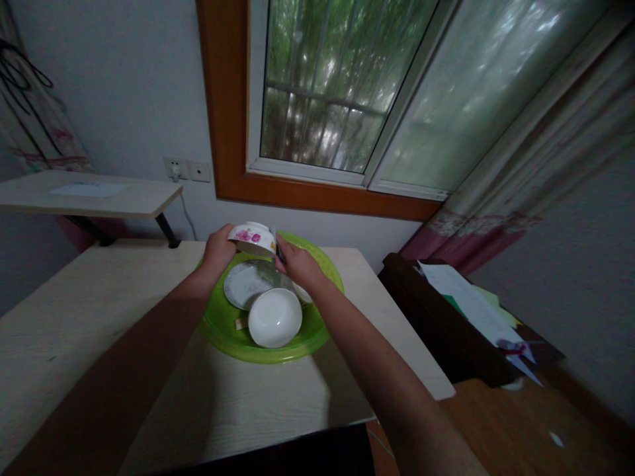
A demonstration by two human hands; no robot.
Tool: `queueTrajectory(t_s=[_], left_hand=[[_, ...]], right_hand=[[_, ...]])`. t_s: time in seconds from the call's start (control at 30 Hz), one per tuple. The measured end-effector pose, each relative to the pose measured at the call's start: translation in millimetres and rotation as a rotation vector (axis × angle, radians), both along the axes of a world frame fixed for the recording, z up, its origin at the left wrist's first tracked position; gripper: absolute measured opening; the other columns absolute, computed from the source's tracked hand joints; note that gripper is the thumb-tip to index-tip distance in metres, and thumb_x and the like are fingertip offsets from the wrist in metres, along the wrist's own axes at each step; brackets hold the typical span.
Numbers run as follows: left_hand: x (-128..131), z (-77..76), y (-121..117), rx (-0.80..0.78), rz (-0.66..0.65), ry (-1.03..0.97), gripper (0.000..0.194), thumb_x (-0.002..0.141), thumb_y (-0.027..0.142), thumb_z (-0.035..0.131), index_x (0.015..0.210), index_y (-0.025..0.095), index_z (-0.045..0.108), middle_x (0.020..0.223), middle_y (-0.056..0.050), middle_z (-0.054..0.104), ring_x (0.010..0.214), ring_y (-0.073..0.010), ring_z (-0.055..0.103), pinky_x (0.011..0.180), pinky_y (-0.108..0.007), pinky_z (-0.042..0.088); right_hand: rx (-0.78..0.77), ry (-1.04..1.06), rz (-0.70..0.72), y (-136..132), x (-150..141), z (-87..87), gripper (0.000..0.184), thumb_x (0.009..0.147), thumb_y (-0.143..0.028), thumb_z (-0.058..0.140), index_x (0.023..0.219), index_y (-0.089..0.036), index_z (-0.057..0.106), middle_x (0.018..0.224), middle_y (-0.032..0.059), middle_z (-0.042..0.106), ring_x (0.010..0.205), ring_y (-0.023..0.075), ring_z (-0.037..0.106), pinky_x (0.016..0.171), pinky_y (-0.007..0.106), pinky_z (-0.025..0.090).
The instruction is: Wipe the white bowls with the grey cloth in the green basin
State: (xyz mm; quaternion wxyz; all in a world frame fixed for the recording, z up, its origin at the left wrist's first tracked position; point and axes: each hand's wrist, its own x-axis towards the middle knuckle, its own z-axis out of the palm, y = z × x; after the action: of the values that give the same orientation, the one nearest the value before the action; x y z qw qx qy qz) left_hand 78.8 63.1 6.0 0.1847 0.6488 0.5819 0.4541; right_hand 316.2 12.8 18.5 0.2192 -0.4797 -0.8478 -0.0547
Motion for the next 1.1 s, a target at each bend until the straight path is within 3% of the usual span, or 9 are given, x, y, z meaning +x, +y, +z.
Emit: queueTrajectory(t_s=[0.2,0.57,1.1], left_hand=[[3.7,0.4,0.0,0.025,-0.002,0.050,0.032,0.073,0.026,0.056,0.100,0.016,0.071,0.102,-0.008,0.077,0.093,-0.0237,0.067,0.080,-0.031,0.052],[11.4,4.1,-2.9,0.045,-0.072,0.158,0.037,0.076,0.020,0.063,0.111,0.016,0.070,0.109,-0.011,0.077,0.099,-0.0252,0.071,0.086,-0.031,0.053],[17.5,3.9,-7.3,0.042,-0.142,0.285,0.031,0.084,0.029,0.060,0.112,0.019,0.068,0.106,-0.011,0.076,0.097,-0.0246,0.071,0.081,-0.030,0.050]], right_hand=[[0.012,0.026,-0.034,0.2,-1.3,0.9,0.062,0.100,-0.032,0.047,0.158,-0.015,0.033,0.138,0.0166,0.065,0.114,0.0272,0.068,0.096,0.039,0.055],[0.022,0.107,-0.154,-4.0,-2.7,9.8,0.061,0.093,-0.024,0.051,0.153,-0.015,0.040,0.128,0.0139,0.071,0.104,0.0271,0.071,0.092,0.037,0.055],[-0.015,0.084,-0.342,-10.5,-4.1,19.6,0.050,0.096,-0.030,0.049,0.145,-0.020,0.044,0.121,0.0103,0.074,0.101,0.0272,0.072,0.083,0.033,0.053]])
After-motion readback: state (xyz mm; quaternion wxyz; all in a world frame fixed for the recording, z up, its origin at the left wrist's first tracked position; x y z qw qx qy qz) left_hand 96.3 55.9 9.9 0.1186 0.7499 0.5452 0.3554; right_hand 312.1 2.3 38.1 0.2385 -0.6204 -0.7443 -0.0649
